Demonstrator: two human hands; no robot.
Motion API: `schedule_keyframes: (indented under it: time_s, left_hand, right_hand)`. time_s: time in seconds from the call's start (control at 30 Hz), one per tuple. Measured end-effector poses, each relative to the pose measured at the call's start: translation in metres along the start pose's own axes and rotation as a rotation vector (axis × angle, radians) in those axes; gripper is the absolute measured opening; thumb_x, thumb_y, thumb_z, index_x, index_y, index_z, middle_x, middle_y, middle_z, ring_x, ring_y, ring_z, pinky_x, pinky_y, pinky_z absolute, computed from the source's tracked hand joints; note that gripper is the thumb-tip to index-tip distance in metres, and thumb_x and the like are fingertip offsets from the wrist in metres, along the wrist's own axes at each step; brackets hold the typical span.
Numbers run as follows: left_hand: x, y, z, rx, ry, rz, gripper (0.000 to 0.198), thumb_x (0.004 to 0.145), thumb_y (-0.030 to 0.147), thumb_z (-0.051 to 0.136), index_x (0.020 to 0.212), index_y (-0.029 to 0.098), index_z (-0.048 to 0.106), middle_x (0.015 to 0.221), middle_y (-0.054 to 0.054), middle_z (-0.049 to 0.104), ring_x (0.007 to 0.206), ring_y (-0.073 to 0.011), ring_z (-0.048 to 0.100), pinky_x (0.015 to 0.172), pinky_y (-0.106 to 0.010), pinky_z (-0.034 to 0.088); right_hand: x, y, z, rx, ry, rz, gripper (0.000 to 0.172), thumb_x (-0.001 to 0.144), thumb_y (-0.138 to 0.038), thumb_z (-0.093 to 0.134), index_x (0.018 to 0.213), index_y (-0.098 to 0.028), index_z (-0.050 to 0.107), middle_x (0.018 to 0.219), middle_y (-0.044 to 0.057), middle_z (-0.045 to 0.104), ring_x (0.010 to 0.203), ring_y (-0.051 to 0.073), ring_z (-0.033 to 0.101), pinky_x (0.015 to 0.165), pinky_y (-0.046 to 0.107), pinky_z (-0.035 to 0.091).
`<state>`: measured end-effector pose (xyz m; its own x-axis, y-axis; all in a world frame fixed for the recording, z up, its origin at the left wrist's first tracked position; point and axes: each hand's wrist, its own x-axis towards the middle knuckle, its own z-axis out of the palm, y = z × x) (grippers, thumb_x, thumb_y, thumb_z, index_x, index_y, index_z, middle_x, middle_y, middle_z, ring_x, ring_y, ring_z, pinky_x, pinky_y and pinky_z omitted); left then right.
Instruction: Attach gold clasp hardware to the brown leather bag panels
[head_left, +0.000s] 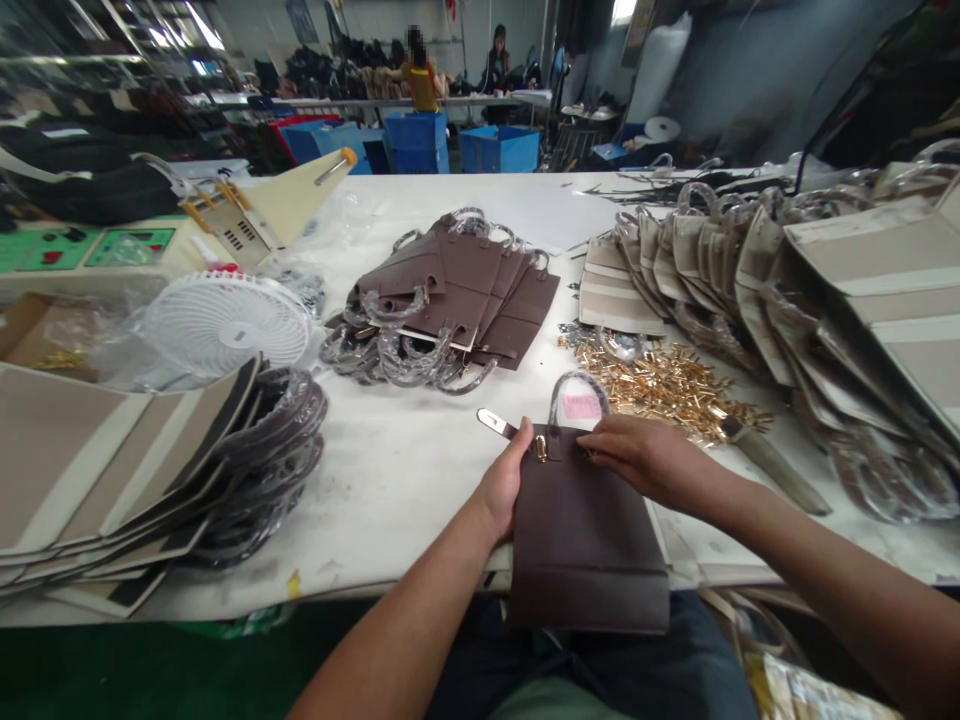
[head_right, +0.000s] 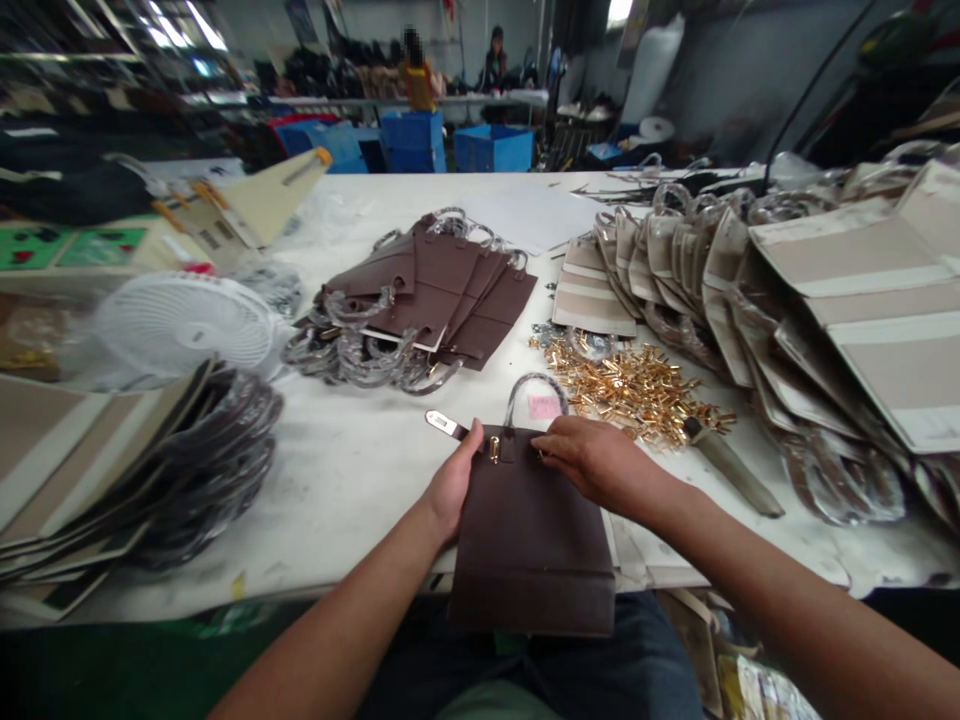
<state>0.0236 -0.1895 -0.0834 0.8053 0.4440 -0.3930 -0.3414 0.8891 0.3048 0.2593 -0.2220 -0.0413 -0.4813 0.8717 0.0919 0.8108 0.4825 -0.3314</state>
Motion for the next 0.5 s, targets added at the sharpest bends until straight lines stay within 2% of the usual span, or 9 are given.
schedule_keyframes:
  time_s: [0.2, 0.5]
  left_hand:
    - [0.001, 0.000, 0.000, -0.018, 0.021, 0.006, 0.074, 0.091, 0.074, 0.053, 0.124, 0.010, 0.068, 0.102, -0.019, 0.080, 0.100, -0.0356, 0.076, 0.096, -0.049, 0.057]
    - [0.000, 0.001, 0.001, -0.069, -0.010, 0.007, 0.065, 0.098, 0.064, 0.050, 0.121, 0.006, 0.070, 0.097, -0.020, 0.080, 0.092, -0.0336, 0.078, 0.094, -0.046, 0.058]
  right_hand:
    - [-0.005, 0.000, 0.012, 0.088, 0.116, 0.012, 0.032, 0.103, -0.028, 0.053, 0.129, -0.027, 0.072, 0.109, 0.010, 0.075, 0.094, 0.025, 0.071, 0.081, 0.035, 0.055]
    - [-0.002, 0.003, 0.011, 0.036, 0.111, -0.041, 0.029, 0.099, -0.022, 0.057, 0.123, -0.023, 0.073, 0.105, 0.010, 0.075, 0.089, 0.023, 0.071, 0.077, 0.032, 0.054]
